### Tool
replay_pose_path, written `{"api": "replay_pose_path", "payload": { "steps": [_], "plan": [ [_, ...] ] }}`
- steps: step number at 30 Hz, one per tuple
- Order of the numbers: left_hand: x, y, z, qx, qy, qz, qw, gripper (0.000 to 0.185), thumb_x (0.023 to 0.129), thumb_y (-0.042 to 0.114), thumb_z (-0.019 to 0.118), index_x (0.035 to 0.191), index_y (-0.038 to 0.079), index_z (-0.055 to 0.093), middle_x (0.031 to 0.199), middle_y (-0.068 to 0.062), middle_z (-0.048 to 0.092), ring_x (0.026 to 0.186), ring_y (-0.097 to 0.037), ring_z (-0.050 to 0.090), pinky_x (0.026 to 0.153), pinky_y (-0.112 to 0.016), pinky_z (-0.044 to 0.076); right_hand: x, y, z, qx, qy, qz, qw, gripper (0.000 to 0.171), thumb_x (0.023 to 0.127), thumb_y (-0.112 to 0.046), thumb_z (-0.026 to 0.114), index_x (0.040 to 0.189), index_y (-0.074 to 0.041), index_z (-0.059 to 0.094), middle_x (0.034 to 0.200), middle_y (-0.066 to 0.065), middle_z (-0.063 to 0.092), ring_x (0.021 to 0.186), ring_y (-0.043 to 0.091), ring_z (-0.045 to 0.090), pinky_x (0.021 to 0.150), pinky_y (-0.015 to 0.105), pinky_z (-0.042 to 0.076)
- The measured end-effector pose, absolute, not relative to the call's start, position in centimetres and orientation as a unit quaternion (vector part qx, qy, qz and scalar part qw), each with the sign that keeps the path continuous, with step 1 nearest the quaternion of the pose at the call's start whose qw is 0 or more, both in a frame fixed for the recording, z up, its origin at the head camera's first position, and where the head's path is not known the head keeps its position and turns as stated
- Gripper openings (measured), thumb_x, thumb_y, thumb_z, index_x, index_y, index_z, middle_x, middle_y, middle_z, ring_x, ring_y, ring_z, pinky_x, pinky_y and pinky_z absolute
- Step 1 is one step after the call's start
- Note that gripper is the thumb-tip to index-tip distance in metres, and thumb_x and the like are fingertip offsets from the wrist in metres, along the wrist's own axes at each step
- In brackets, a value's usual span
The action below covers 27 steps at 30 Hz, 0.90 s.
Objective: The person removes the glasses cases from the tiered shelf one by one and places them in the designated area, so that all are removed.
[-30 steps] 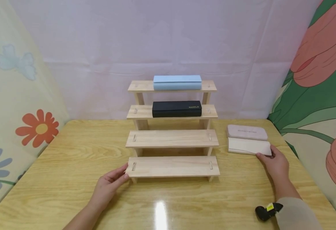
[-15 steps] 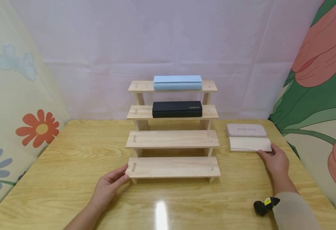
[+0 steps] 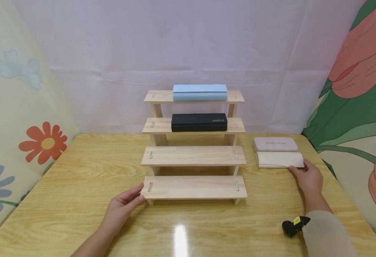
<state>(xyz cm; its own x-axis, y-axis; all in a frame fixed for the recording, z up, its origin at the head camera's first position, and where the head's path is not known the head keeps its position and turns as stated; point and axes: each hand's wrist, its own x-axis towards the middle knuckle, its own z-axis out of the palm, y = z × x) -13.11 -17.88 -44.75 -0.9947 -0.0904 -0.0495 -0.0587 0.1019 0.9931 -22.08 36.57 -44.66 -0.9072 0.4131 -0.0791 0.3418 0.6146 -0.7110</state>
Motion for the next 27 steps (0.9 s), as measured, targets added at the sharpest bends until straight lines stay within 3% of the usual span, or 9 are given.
{"api": "replay_pose_path", "payload": {
  "steps": [17, 27],
  "plan": [
    [-13.13, -17.87, -44.85, 0.056, -0.742, -0.668, 0.011, 0.042, 0.086, 0.004, 0.072, 0.126, -0.003, 0.061, 0.108, 0.028, 0.067, 0.098, 0.005, 0.064, 0.086, -0.014, 0.055, -22.57, 36.68, -44.65, -0.205, -0.901, 0.379, 0.040, 0.080, 0.099, -0.041, 0.051, 0.152, 0.007, 0.016, 0.148, 0.038, 0.031, 0.133, 0.050, 0.035, 0.112, 0.061, 0.032],
    [-13.30, -17.79, -44.69, 0.070, -0.748, -0.660, 0.007, 0.042, 0.086, 0.005, 0.073, 0.126, 0.000, 0.062, 0.122, 0.011, 0.067, 0.099, 0.005, 0.064, 0.087, -0.015, 0.055, -22.69, 36.49, -44.51, -0.182, -0.901, 0.391, 0.037, 0.090, 0.097, -0.049, 0.052, 0.152, 0.008, 0.010, 0.154, 0.037, 0.016, 0.141, 0.054, 0.019, 0.118, 0.063, 0.021]
  ]
}}
